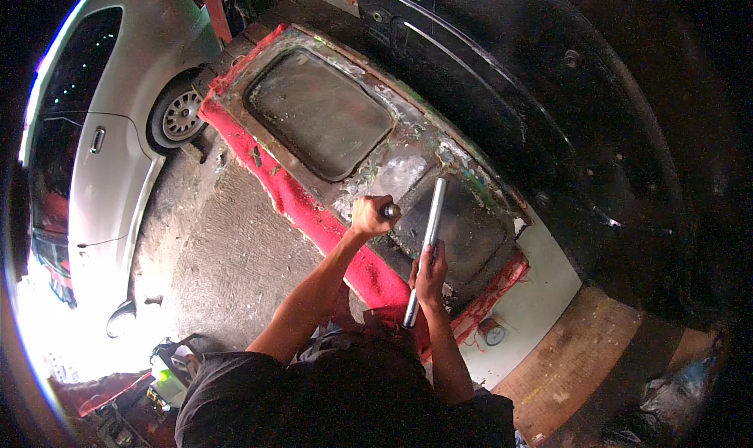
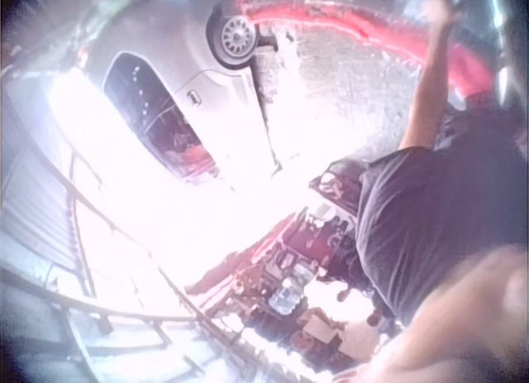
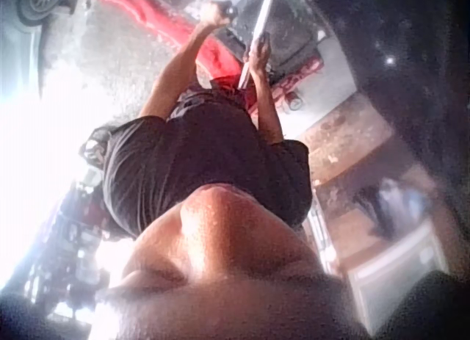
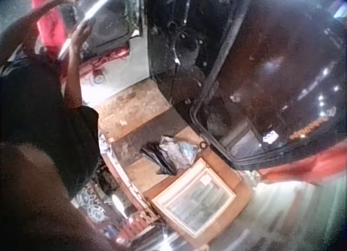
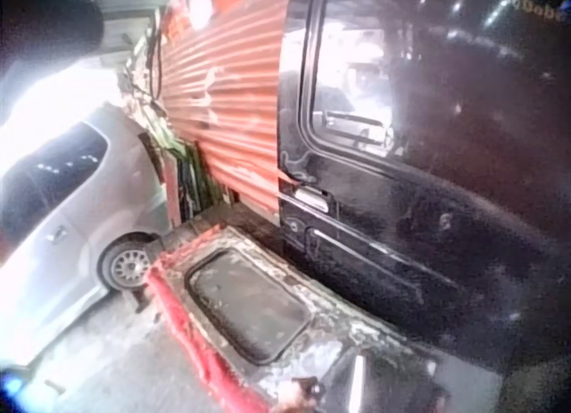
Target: The person uses a metal scraper to remove old paint and residue from a car door panel resting on a red cloth. The person repeatedly scrapes the surface, focusing on different areas of the panel throughout the clip.
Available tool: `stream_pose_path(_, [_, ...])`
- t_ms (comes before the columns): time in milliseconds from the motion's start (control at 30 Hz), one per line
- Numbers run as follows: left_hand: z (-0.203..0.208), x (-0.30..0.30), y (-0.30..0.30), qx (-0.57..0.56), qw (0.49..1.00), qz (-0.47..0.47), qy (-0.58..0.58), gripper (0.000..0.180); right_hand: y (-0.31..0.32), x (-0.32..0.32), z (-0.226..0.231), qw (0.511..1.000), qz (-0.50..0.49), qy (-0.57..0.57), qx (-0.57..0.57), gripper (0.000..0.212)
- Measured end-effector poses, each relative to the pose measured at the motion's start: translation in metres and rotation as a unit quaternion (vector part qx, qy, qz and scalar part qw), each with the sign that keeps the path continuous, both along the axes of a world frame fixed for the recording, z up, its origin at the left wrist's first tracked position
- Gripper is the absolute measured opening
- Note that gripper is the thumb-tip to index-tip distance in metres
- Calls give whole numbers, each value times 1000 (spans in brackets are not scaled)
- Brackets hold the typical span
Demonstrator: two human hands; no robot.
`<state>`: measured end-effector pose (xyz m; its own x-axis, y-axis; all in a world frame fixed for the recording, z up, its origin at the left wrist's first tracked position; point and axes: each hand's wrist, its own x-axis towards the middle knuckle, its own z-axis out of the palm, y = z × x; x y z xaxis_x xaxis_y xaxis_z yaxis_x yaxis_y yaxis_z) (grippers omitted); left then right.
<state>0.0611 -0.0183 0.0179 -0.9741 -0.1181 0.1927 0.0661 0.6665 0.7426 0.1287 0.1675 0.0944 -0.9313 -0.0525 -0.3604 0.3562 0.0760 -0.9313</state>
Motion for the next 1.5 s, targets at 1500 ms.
stream_pose_path(1500, [8,-1,5,14,1000,6,-15,15,-13,40,-27,995,-83,-43,-21,32])
